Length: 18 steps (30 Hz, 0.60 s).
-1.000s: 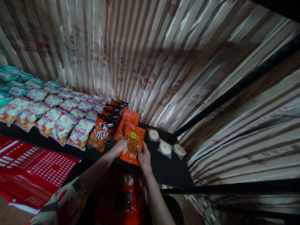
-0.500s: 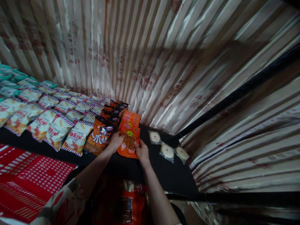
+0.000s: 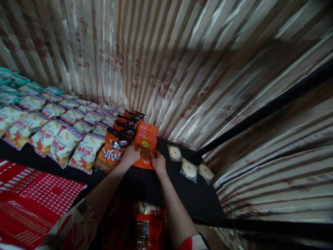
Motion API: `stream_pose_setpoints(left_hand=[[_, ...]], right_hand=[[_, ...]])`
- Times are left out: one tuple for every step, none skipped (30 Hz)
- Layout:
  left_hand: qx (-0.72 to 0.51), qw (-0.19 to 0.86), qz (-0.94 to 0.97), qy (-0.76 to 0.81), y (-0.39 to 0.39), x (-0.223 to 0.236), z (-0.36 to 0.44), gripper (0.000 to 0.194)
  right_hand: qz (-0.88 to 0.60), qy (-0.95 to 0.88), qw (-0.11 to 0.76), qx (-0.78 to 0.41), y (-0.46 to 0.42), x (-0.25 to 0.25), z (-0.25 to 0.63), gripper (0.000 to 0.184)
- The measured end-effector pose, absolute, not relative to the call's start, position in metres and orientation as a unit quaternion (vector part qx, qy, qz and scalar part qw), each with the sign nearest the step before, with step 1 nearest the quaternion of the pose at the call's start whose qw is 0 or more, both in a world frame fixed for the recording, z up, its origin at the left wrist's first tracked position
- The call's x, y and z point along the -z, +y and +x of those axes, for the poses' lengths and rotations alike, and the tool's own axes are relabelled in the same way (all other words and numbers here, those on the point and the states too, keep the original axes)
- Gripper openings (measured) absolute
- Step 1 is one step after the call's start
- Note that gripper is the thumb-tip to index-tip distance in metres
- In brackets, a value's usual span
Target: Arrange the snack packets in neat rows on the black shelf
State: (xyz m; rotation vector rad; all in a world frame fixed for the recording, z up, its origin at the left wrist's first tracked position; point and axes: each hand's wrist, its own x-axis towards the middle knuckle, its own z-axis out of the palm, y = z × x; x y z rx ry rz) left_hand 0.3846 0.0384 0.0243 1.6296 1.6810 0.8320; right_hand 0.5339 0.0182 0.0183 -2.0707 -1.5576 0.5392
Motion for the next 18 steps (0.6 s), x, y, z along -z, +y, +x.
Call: stream_pose_setpoints(left_hand=[[-0.3,0.303,0.636,0.643,0.037,-0.027,0.385,0.035],[-0.283,0.286,0.649,0.646,0.035,-0.03,0.386,0.036],[-0.264,0.271,0.661,0.648,0.032,-0.031,0.387,0.038],[-0.247,0.257,0.672,0.65,0.03,-0.033,0.389,0.038],[-0.233,0.243,0.682,0.649,0.028,-0.034,0.39,0.039],[-0.222,0.227,0.692,0.648,0.026,-0.035,0.391,0.04],[-0.214,0.211,0.7,0.648,0.024,-0.035,0.392,0.041],[-0.207,0.194,0.708,0.647,0.022,-0.035,0.394,0.041],[-0.2,0.177,0.714,0.647,0.021,-0.035,0.394,0.041],[-0.194,0.163,0.718,0.648,0.02,-0.036,0.395,0.042],[-0.187,0.152,0.721,0.65,0.019,-0.036,0.396,0.042],[-0.181,0.143,0.723,0.651,0.018,-0.036,0.396,0.042],[-0.176,0.135,0.725,0.652,0.017,-0.036,0.397,0.043],[-0.173,0.129,0.726,0.653,0.017,-0.036,0.398,0.042],[-0.171,0.122,0.727,0.653,0.016,-0.036,0.398,0.043],[-0.172,0.113,0.729,0.653,0.016,-0.035,0.399,0.043],[-0.174,0.103,0.731,0.651,0.015,-0.034,0.399,0.044],[-0.178,0.092,0.733,0.649,0.015,-0.033,0.399,0.044]], right_hand=[[-0.759,-0.571,0.243,-0.194,0.019,-0.018,0.534,0.031],[-0.759,-0.573,0.241,-0.192,0.02,-0.018,0.534,0.03],[-0.759,-0.574,0.241,-0.19,0.021,-0.017,0.534,0.03],[-0.759,-0.575,0.241,-0.188,0.022,-0.017,0.534,0.03],[-0.759,-0.576,0.241,-0.186,0.023,-0.016,0.534,0.031],[-0.761,-0.574,0.241,-0.184,0.024,-0.015,0.535,0.033],[-0.763,-0.571,0.24,-0.184,0.025,-0.015,0.535,0.036],[-0.766,-0.567,0.24,-0.185,0.026,-0.014,0.535,0.039],[-0.767,-0.565,0.24,-0.186,0.027,-0.014,0.535,0.042],[-0.768,-0.564,0.24,-0.186,0.027,-0.014,0.535,0.043],[-0.766,-0.566,0.24,-0.186,0.028,-0.014,0.536,0.043],[-0.764,-0.57,0.238,-0.187,0.028,-0.015,0.536,0.041],[-0.761,-0.575,0.236,-0.187,0.029,-0.015,0.536,0.039],[-0.758,-0.578,0.235,-0.187,0.029,-0.015,0.536,0.037],[-0.757,-0.581,0.235,-0.187,0.029,-0.016,0.536,0.036],[-0.755,-0.582,0.237,-0.187,0.029,-0.016,0.537,0.036],[-0.754,-0.583,0.239,-0.186,0.029,-0.016,0.537,0.035],[-0.754,-0.583,0.242,-0.184,0.029,-0.016,0.537,0.035]])
